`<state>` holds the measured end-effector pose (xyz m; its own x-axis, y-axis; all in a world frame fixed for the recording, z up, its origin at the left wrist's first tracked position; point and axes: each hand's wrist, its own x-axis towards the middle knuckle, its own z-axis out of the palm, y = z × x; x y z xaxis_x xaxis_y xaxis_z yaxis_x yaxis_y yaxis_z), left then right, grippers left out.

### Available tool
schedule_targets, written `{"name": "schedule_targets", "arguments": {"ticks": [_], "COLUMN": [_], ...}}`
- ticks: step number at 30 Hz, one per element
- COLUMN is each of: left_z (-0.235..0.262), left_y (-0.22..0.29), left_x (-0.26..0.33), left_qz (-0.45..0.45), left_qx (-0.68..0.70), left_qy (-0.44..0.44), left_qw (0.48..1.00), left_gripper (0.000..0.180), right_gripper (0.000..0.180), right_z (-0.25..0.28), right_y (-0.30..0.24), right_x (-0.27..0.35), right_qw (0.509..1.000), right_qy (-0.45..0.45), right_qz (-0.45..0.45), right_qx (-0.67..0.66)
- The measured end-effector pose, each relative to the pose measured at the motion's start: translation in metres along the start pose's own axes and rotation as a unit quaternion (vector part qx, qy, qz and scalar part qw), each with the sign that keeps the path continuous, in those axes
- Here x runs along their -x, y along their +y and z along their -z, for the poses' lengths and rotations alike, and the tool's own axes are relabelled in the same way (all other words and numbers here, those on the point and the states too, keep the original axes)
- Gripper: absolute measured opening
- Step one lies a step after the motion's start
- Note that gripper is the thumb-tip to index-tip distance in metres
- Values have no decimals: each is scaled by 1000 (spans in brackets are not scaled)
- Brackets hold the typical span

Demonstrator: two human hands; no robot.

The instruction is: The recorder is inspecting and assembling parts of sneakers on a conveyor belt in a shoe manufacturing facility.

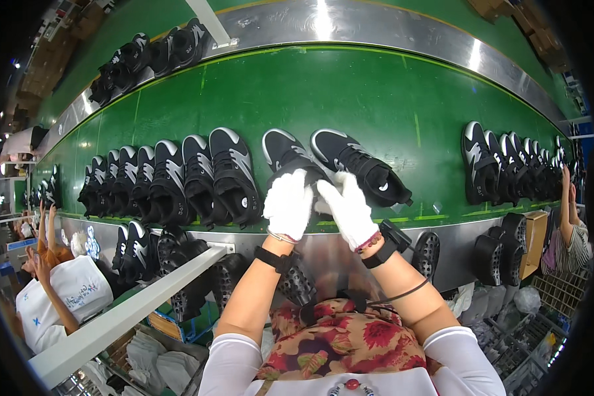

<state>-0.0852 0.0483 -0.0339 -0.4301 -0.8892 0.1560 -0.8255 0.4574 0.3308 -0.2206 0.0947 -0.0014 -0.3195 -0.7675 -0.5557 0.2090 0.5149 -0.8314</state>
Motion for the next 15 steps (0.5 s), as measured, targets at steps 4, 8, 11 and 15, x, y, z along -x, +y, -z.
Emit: {"name": "schedule_targets", "arguments": {"ticks": [4, 8, 11, 15], "left_z": [-6, -21, -9, 15], "left_y": [25, 9, 18, 20], "left_x": [-5, 7, 5, 26], "left_qz": [-10, -48, -59, 76], "left_qx": [25, -4, 25, 103], "left_qy": [-30, 4, 25, 55], "left_qw": [999, 999, 998, 990], "left_gripper": [24, 21, 21, 25], "right_gripper": [74, 75, 72, 25], "right_z": [4, -24, 17, 23], "right_y": [58, 66, 78, 3], "right_x": [-63, -74, -87, -52], "right_qw": [994, 978, 956, 867], "right_qy": [-36, -57, -222, 35], "right_qz": [78, 16, 188, 301], "right_qx": [-61, -200, 33, 396]}}
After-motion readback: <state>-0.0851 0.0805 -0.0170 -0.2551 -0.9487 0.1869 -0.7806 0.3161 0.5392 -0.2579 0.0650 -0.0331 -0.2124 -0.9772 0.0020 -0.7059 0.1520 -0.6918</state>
